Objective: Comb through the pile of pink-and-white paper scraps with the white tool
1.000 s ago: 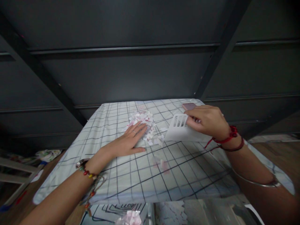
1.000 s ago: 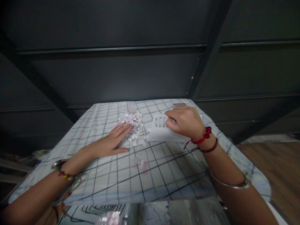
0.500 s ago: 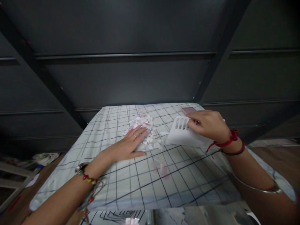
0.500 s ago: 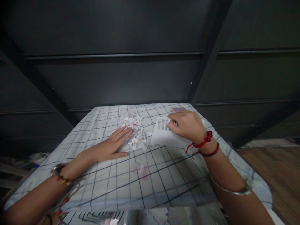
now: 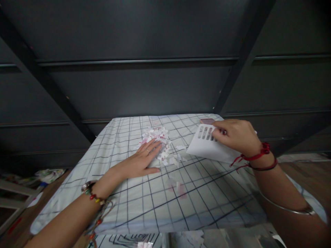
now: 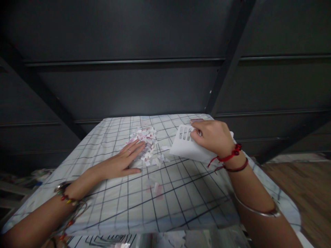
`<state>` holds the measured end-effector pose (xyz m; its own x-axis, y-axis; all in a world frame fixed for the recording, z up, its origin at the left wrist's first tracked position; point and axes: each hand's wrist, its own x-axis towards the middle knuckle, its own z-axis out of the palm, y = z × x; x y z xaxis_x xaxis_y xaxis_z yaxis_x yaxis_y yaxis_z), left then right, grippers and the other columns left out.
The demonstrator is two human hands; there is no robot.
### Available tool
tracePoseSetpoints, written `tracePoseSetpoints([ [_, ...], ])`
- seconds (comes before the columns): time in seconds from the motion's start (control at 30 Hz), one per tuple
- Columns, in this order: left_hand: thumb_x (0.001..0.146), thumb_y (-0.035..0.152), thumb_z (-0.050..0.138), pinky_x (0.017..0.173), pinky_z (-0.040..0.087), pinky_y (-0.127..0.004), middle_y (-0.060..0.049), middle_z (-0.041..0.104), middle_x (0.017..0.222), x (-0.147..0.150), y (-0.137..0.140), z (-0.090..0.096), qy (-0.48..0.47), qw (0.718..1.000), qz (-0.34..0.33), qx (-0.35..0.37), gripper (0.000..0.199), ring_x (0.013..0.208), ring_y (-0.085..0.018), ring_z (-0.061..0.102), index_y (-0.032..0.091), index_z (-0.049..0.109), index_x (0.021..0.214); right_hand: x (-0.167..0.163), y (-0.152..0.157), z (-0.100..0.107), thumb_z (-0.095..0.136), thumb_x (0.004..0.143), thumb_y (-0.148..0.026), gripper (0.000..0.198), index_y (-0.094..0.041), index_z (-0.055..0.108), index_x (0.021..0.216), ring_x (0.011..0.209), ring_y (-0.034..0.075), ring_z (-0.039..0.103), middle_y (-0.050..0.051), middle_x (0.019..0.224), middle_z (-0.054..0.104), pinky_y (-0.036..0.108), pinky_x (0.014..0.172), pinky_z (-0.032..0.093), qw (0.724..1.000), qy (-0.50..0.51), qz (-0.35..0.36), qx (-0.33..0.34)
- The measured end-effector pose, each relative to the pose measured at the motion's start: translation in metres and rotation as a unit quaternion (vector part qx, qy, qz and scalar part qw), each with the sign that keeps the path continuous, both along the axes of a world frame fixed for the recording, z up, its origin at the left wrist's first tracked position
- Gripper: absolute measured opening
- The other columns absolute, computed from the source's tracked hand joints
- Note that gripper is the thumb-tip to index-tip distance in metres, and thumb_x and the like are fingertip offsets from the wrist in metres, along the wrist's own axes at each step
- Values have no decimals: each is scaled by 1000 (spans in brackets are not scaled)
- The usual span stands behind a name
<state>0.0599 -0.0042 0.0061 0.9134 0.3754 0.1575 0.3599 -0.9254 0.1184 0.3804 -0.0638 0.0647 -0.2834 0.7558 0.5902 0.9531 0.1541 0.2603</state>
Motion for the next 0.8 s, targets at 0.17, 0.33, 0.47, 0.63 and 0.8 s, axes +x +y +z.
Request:
tracePoseSetpoints([
  [0.17, 88, 52, 42, 103, 14, -53, -14, 10, 145, -1, 1, -2, 3, 1000, -1, -2, 75, 131, -34, 4, 23, -5, 140, 7, 1, 0, 36, 76, -27, 28, -18, 63, 72, 59, 16, 56, 4, 65, 64, 25, 51, 32, 999, -14, -3, -45],
  [0.33, 88, 52, 41, 103, 13, -54, -14, 10, 145, 0, 1, -2, 2, 1000, -5, 2, 75, 131, -35, 4, 23, -5, 140, 3, 0, 1, 38, 75, -28, 26, -20, 61, 66, 54, 14, 53, 1, 57, 60, 25, 52, 33, 993, -2, 68, -96],
  [0.47, 89, 51, 41, 104, 13, -53, -13, 9, 145, 0, 1, -1, 0, 1000, -4, -3, 74, 131, -35, 4, 25, -7, 139, 2, -1, 2, 39, 74, -26, 25, -20, 62, 67, 55, 14, 54, 1, 59, 61, 25, 53, 35, 989, 22, 106, -97],
  [0.63, 89, 51, 41, 104, 12, -54, -12, 8, 146, 1, 1, -1, 5, 1000, -4, -7, 75, 131, -35, 2, 26, -8, 139, 1, -2, 2, 39, 74, -25, 23, -20, 61, 66, 57, 14, 54, 1, 58, 60, 25, 54, 35, 990, 27, 105, -90],
  [0.8, 88, 53, 40, 104, 12, -54, -13, 9, 145, 1, 2, -3, 10, 1000, 1, -6, 75, 131, -35, 3, 24, -7, 139, -17, -4, 1, 38, 74, -19, 24, -20, 60, 65, 55, 13, 54, 0, 58, 61, 24, 57, 38, 975, 26, 179, -127],
])
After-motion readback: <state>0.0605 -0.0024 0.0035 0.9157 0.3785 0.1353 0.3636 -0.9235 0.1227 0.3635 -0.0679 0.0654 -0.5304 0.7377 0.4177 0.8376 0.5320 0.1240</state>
